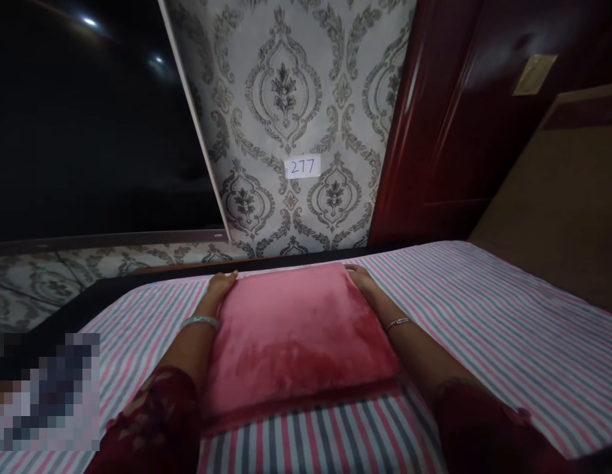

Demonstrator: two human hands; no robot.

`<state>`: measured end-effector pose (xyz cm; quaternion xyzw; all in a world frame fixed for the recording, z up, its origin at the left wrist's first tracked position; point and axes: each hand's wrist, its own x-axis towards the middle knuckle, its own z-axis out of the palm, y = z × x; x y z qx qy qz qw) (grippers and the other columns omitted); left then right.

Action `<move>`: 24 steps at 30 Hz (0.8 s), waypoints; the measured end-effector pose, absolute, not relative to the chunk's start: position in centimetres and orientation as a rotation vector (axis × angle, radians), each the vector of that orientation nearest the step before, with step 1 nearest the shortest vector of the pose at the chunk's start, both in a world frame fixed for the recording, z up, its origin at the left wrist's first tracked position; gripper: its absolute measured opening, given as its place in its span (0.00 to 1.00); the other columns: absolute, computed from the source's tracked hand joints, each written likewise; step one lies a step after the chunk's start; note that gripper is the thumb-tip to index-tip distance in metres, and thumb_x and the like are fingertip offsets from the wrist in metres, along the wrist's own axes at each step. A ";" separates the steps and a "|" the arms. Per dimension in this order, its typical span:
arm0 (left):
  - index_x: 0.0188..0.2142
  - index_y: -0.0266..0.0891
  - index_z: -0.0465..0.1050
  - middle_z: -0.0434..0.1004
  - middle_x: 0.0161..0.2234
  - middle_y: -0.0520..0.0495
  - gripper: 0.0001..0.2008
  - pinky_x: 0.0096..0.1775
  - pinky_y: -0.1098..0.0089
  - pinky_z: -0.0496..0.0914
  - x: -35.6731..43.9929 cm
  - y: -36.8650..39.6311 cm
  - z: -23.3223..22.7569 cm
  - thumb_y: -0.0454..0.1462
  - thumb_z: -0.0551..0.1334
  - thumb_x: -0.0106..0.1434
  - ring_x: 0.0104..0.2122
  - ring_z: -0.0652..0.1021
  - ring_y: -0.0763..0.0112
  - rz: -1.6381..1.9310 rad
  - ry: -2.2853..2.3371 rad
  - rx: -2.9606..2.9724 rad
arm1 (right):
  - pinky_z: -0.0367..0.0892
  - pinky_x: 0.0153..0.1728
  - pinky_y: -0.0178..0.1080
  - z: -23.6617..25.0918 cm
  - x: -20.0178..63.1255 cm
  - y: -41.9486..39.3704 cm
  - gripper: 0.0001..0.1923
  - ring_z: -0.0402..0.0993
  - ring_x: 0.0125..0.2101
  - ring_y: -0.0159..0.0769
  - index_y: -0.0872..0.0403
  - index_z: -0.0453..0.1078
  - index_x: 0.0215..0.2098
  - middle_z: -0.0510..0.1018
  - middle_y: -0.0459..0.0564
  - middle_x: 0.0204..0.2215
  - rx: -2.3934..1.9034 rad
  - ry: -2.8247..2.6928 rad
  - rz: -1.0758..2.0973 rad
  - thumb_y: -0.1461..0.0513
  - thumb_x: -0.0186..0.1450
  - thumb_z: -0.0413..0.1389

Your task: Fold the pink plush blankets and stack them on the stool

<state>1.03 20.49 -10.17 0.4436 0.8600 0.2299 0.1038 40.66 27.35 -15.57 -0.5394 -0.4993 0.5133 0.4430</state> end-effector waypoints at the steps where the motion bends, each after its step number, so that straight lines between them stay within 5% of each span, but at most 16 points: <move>1: 0.48 0.33 0.75 0.78 0.46 0.37 0.20 0.43 0.60 0.75 1.1 20.3 -9.9 0.48 0.63 0.66 0.46 0.79 0.54 0.655 2.520 1.310 | 0.72 0.27 0.37 -15.4 40.7 27.3 0.30 0.78 0.24 0.41 0.55 0.74 0.54 0.81 0.47 0.23 -1.326 -1.231 1.291 0.65 0.52 0.67; 4: 0.38 0.30 0.79 0.82 0.38 0.31 0.21 0.39 0.61 0.74 1.3 19.4 -9.5 0.49 0.64 0.62 0.46 0.80 0.44 0.593 2.499 1.328 | 0.70 0.24 0.36 -14.9 40.9 27.1 0.37 0.75 0.22 0.38 0.56 0.68 0.60 0.80 0.45 0.22 -1.310 -1.214 1.317 0.68 0.52 0.65; 11: 0.41 0.29 0.78 0.79 0.50 0.26 0.15 0.47 0.60 0.70 3.1 17.5 -9.5 0.38 0.59 0.62 0.54 0.77 0.46 0.637 2.530 1.311 | 0.70 0.26 0.32 -14.3 41.3 25.4 0.36 0.75 0.23 0.33 0.55 0.64 0.63 0.81 0.45 0.29 -1.333 -1.164 1.262 0.68 0.57 0.62; 17: 0.41 0.32 0.77 0.83 0.36 0.36 0.20 0.32 0.65 0.72 3.8 13.1 -8.6 0.46 0.57 0.64 0.38 0.82 0.54 0.750 2.347 1.241 | 0.72 0.24 0.36 -13.3 43.5 21.1 0.48 0.77 0.24 0.38 0.56 0.60 0.65 0.83 0.48 0.28 -1.260 -1.242 1.472 0.68 0.49 0.71; 24: 0.37 0.37 0.76 0.83 0.32 0.43 0.15 0.29 0.70 0.72 5.6 4.2 -9.9 0.46 0.64 0.59 0.32 0.82 0.61 0.951 1.920 1.143 | 0.72 0.25 0.33 -13.8 46.1 15.5 0.26 0.77 0.23 0.35 0.55 0.76 0.44 0.84 0.49 0.28 -1.075 -1.369 1.708 0.65 0.47 0.72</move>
